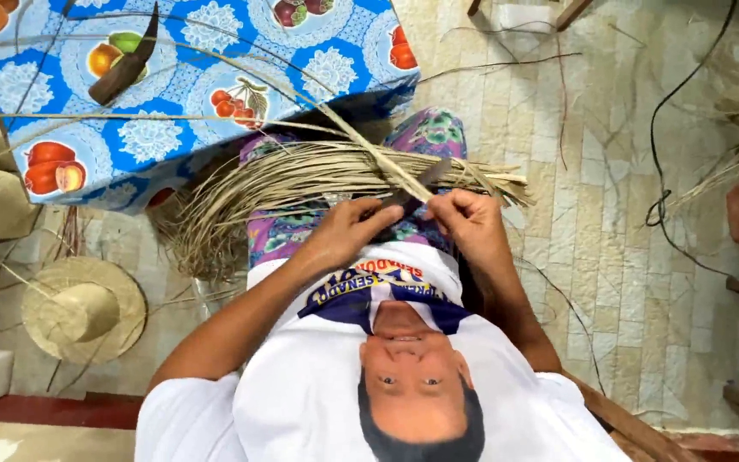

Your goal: Splitting dried leaves into thin strips using a knife for weaving.

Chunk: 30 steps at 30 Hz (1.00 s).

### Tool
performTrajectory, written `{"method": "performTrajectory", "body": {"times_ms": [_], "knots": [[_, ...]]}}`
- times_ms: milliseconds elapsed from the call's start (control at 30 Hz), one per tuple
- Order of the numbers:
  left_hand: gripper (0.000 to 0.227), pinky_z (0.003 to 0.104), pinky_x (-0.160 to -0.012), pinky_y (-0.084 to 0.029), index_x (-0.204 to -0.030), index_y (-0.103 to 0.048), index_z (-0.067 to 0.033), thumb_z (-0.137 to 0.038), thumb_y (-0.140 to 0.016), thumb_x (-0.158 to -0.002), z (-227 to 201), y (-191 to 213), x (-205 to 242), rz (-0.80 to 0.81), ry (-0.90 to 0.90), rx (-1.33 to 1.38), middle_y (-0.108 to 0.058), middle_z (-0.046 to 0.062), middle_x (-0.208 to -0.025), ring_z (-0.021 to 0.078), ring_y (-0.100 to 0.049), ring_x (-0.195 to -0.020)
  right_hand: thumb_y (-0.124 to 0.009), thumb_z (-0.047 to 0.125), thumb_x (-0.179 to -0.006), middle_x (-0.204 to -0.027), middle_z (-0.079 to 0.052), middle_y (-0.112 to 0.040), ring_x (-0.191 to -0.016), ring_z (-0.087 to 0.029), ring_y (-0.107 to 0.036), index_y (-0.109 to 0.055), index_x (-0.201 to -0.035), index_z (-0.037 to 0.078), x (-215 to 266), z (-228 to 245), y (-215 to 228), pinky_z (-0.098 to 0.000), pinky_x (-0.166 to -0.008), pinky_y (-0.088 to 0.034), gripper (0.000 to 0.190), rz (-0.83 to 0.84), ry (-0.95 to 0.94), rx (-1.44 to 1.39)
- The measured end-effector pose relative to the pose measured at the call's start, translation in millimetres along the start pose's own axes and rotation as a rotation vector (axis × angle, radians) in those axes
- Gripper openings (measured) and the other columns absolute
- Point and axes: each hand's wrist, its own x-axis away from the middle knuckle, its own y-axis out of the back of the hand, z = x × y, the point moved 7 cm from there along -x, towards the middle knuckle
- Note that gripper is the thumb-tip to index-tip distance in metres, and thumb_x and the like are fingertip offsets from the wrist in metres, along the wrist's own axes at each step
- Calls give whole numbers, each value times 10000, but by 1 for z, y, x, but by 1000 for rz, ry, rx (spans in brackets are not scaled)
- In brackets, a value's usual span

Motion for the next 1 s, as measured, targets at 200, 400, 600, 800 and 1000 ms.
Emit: {"method": "performTrajectory", "body": {"times_ms": [200,400,600,800,1000], "knots": [[392,217,-556,-410,-715,-686,-132,-410,-689,-992,13,-16,-33,-101,-164,212,-532,-24,-496,86,-493,-531,-671,122,-1001,-529,6,-574,-485,-37,-412,-744,-806,62,-14,-9,-13,-183,-487,-371,217,273,16,9],[465,276,-541,-379,-651,-589,-71,-375,-735,-972,4,-7,-27,-229,-268,157,-511,36,-497,109,-423,-577,-625,117,-1028,-544,10,-578,-493,-34,-393,-735,-852,57,-17,-9,-20,-183,-478,-349,216,382,26,18],[410,231,-531,-357,-658,-626,-85,-321,-741,-974,13,-9,-35,-251,-325,224,-554,15,-505,67,-451,-562,-633,119,-1025,-523,-7,-584,-445,-57,-419,-738,-856,38,-9,-19,-19,-182,-453,-358,214,443,-19,19],[318,151,-339,-292,-703,-639,-112,-238,-729,-981,23,-13,-37,-139,-121,658,-410,2,-441,38,-384,-356,-631,97,-1022,-521,-39,-591,-443,-82,-433,-734,-844,29,-6,-13,-13,-208,-452,-378,217,486,-15,16],[385,162,-303,-271,-669,-545,-134,-264,-719,-987,5,32,-24,-189,-89,717,-391,-12,-461,31,-369,-345,-623,54,-1003,-515,-31,-578,-460,-93,-454,-741,-842,23,-4,-10,8,-216,-474,-404,202,561,32,48]]}}
